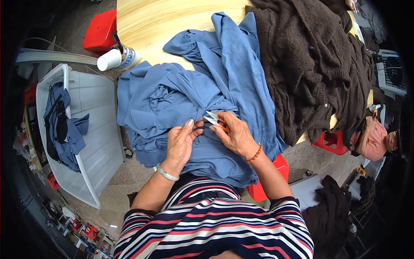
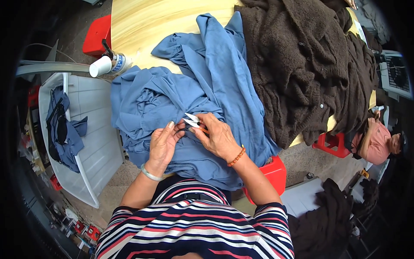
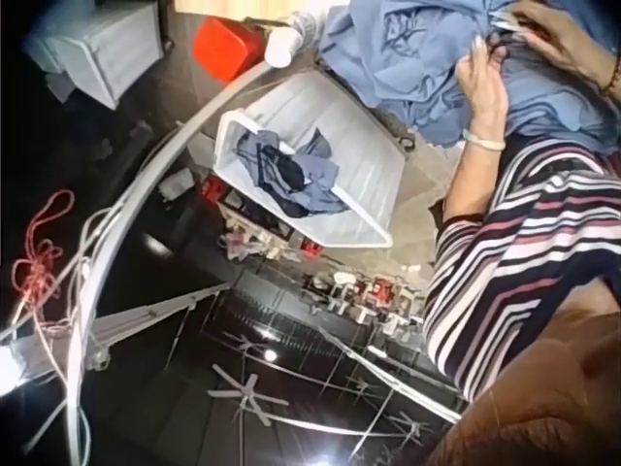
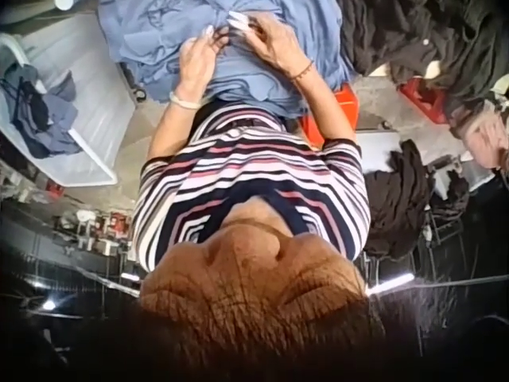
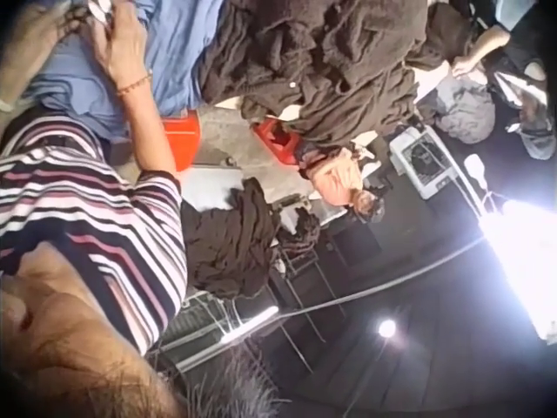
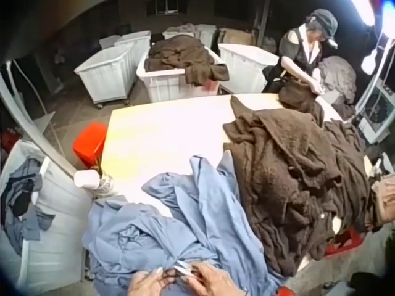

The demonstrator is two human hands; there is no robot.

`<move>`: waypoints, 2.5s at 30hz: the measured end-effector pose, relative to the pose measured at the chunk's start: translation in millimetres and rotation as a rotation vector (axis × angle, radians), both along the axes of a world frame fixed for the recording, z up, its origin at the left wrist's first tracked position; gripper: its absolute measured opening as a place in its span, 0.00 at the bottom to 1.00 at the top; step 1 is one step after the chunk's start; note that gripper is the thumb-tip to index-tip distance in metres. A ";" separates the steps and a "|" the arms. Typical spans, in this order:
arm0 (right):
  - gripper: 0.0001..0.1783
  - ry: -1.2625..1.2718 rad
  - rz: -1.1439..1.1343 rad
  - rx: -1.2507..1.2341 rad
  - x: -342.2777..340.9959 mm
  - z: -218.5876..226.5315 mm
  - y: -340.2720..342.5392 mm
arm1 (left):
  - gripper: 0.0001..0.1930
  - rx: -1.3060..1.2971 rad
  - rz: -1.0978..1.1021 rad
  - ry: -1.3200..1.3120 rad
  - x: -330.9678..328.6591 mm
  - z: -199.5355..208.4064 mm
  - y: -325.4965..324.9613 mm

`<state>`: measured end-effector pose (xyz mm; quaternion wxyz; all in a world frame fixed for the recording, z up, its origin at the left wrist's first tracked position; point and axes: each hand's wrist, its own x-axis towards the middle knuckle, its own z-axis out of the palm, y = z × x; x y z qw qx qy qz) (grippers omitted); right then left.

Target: Trimming loose threads from garments using a small hand clipper.

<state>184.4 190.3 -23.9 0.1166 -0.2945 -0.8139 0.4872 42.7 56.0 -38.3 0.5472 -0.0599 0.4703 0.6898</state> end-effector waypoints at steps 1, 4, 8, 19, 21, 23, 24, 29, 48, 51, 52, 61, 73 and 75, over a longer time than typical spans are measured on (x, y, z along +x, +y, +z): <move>0.19 -0.005 -0.001 -0.003 0.5 1.7 -1.5 | 0.09 -0.003 -0.001 -0.005 1.2 -2.4 -1.2; 0.18 0.012 0.054 0.020 -7.1 13.3 -4.3 | 0.11 0.037 0.016 0.010 2.1 -9.2 -4.0; 0.17 -0.111 0.091 0.027 -15.0 10.6 -8.4 | 0.10 0.064 -0.015 0.043 3.9 -5.0 -0.2; 0.17 -0.235 -0.094 -0.095 -7.1 4.3 -12.6 | 0.07 0.092 0.057 -0.060 0.1 -8.2 -2.7; 0.17 -0.214 -0.162 -0.116 -11.7 12.1 -11.4 | 0.07 0.070 0.055 -0.028 1.9 -8.1 -3.9; 0.18 -0.122 -0.248 -0.225 -24.4 18.2 -7.6 | 0.07 0.083 0.031 0.009 2.0 -11.3 -5.4; 0.19 -0.135 -0.242 -0.216 -30.5 14.4 -6.7 | 0.08 0.099 0.009 0.046 2.3 -12.3 -5.4; 0.18 -0.083 -0.244 -0.408 -51.7 -1.3 -1.1 | 0.09 0.064 0.002 0.121 9.1 -12.7 -2.1; 0.20 0.004 0.002 -0.086 -15.8 1.6 12.3 | 0.06 0.073 -0.005 -0.001 -4.5 -2.9 1.0; 0.18 0.033 0.062 -0.008 -15.9 0.1 15.1 | 0.06 0.049 -0.017 0.022 -5.1 -2.7 2.2; 0.18 0.020 0.085 0.040 -16.0 0.8 16.9 | 0.06 0.049 -0.019 0.022 -4.9 -2.3 3.2; 0.14 -0.021 0.232 0.126 -12.6 6.3 26.4 | 0.06 0.050 -0.002 0.008 -5.9 -2.2 3.1; 0.13 0.021 0.272 0.089 -14.4 2.3 28.6 | 0.06 0.054 -0.015 0.040 -4.9 -1.5 5.3; 0.13 0.026 0.270 0.103 -14.5 2.9 29.0 | 0.06 0.061 -0.009 0.054 -4.4 -1.3 5.9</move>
